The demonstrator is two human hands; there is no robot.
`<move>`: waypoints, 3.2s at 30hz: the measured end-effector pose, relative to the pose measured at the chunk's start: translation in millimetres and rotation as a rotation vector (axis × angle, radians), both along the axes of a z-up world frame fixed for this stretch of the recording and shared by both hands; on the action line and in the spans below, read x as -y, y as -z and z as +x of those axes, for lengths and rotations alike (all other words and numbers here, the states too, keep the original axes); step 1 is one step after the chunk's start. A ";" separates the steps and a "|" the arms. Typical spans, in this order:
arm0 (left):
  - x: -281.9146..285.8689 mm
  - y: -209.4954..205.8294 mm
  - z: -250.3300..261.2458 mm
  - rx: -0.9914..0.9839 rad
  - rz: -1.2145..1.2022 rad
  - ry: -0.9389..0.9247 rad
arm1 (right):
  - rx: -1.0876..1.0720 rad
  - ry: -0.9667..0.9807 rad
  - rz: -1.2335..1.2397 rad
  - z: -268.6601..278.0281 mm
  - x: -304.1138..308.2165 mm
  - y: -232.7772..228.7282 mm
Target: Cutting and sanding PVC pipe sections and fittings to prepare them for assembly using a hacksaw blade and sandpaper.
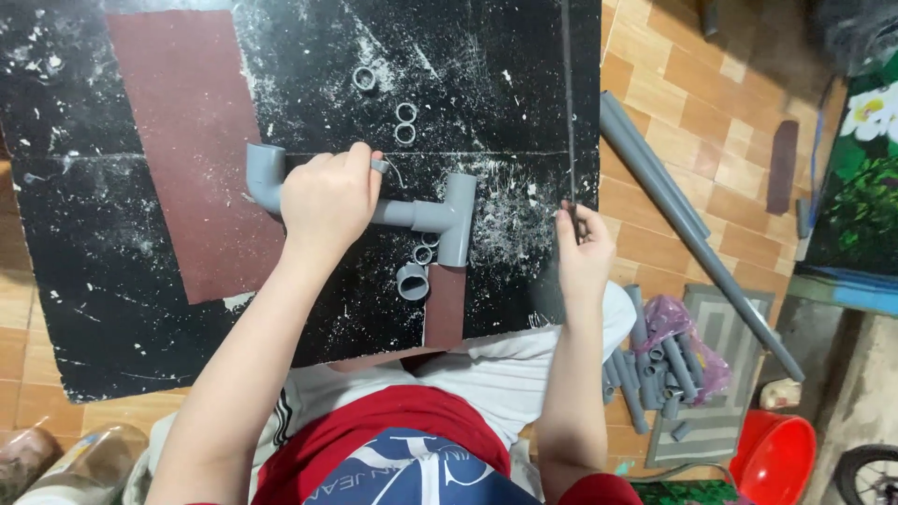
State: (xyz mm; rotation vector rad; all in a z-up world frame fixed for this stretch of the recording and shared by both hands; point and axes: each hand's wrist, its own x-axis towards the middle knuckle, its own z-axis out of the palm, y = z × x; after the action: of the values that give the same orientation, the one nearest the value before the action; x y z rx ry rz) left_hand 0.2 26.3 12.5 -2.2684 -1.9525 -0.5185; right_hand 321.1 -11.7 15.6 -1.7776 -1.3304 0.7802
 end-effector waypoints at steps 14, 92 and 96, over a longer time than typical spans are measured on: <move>1.4 1.7 8.6 -0.095 -0.017 -0.033 | 0.403 -0.072 -0.094 -8.3 27.9 1.4; 141.5 12.5 24.6 0.330 -0.142 0.243 | 0.580 -0.542 0.346 -53.8 187.1 95.6; 145.1 12.7 24.2 0.337 -0.153 0.227 | 0.552 -0.526 0.362 -55.7 182.9 88.8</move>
State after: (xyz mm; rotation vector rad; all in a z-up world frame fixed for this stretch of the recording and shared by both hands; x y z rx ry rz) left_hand 24.4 -118.8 -0.2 -2.6670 -1.9405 -0.8540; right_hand 265.4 -194.6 -73.2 -1.4060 -2.2021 0.2686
